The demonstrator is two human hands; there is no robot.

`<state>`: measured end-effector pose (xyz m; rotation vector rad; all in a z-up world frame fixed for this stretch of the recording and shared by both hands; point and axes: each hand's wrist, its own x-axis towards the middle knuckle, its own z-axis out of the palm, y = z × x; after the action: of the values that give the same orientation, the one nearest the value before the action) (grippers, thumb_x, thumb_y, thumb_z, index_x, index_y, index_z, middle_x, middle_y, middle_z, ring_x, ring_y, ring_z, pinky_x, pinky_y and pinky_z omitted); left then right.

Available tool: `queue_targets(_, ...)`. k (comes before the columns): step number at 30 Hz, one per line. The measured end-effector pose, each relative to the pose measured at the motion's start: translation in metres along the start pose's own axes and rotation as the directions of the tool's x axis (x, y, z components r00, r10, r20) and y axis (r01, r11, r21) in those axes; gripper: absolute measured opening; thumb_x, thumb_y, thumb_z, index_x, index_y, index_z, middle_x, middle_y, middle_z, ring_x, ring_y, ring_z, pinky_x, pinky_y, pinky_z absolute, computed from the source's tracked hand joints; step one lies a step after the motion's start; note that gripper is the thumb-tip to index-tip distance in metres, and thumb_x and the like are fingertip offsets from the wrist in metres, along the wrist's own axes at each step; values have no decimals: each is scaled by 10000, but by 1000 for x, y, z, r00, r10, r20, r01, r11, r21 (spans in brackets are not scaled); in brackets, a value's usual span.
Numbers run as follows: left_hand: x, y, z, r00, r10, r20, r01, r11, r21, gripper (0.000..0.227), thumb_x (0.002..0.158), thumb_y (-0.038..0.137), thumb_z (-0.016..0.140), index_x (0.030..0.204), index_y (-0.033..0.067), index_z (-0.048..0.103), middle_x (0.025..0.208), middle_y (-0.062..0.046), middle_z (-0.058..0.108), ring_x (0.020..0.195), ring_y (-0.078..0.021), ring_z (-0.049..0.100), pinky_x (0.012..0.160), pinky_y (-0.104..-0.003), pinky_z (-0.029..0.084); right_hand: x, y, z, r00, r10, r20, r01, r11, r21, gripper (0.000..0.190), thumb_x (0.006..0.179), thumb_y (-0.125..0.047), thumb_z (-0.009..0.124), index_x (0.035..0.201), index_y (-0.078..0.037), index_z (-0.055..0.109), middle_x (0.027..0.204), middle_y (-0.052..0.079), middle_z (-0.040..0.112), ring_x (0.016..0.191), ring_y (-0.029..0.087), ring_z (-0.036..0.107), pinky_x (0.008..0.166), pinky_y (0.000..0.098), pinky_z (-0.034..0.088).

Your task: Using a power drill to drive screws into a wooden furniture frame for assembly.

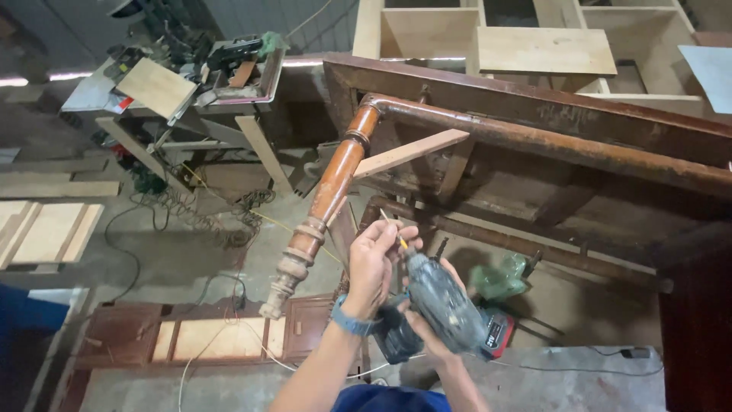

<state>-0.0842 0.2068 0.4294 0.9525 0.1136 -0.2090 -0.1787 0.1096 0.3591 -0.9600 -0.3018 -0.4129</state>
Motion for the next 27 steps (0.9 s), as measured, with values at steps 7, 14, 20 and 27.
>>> queue_targets(7,45,6,-1,985,106,-135,-72,969,236,296,998,244,596,1049,37,801,1119,-93,798,979,-175,729,859,-282,567,45,20,27,978,-52,-203,-24,935,-355,829,803,-41,759,1541,-62,384,1442,152,557,1262,265,594,1070,418,530)
queue_targets(14,65,3,-15,947,283,-151,-209,901,381,240,965,170,613,998,53,820,1083,-54,806,1091,-165,717,1005,-304,532,58,30,25,988,-76,-132,6,887,-462,824,814,-133,777,1535,-63,384,1513,149,507,1344,274,556,1100,417,530)
queue_targets(20,70,4,-11,944,246,-221,-176,939,295,226,999,215,657,1064,78,824,1066,-77,797,1043,-104,663,1029,-321,518,73,36,21,975,-177,-132,75,825,-560,962,643,-68,874,1518,-14,479,1200,160,738,1141,256,689,1035,457,538)
queue_targets(27,-60,71,17,987,151,-56,-73,730,679,618,991,368,440,1555,122,378,1554,-111,443,1431,-207,454,1147,-388,392,77,20,23,992,-47,-114,-6,905,-426,863,793,-121,811,1533,-32,376,1561,145,471,1457,273,456,1253,426,340)
